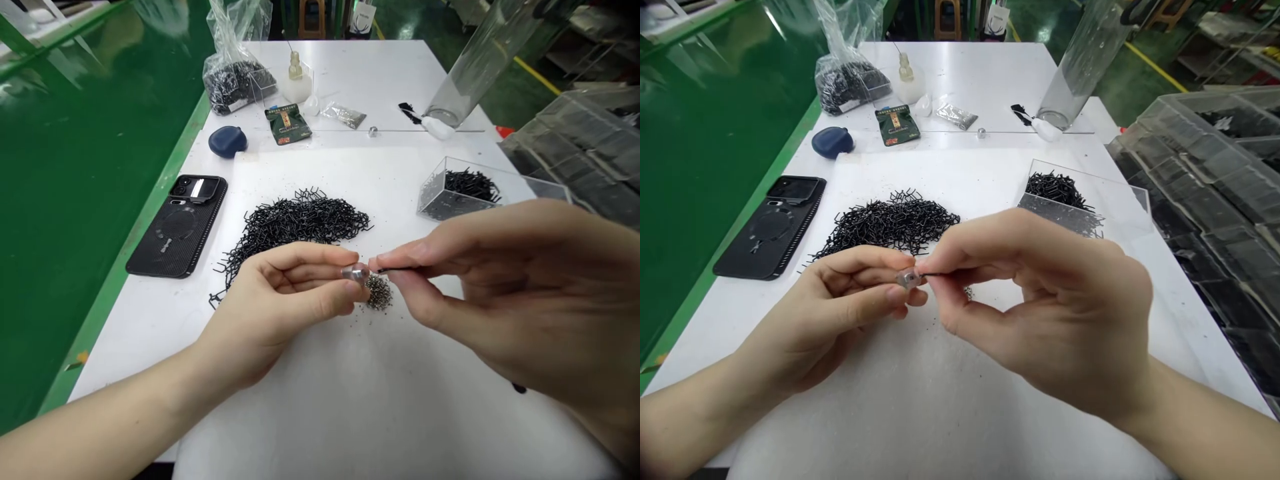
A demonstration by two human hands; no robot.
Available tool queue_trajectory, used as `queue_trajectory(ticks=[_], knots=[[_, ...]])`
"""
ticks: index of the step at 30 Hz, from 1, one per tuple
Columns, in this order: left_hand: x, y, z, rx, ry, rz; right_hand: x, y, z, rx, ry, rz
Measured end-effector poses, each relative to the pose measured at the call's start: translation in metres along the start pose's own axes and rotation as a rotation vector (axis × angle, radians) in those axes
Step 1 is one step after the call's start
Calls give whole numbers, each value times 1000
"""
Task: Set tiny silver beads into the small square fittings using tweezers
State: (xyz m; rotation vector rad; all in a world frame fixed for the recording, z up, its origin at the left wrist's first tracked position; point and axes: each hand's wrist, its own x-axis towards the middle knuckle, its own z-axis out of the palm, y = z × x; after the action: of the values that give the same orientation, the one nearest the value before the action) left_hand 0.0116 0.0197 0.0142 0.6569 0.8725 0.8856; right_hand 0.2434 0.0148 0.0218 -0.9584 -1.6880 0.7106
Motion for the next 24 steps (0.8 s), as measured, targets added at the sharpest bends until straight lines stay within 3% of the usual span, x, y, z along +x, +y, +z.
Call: queue_trajectory(ticks=[4, 12, 24], knots=[[-1, -1, 1, 17, 3, -6, 6, -7, 1, 15, 5, 87], [-3, -3, -1, 71, 22, 9, 2, 1, 1, 20, -51, -1], [-1, -2, 4, 48, 23, -14, 3, 1, -1, 13, -58, 9]])
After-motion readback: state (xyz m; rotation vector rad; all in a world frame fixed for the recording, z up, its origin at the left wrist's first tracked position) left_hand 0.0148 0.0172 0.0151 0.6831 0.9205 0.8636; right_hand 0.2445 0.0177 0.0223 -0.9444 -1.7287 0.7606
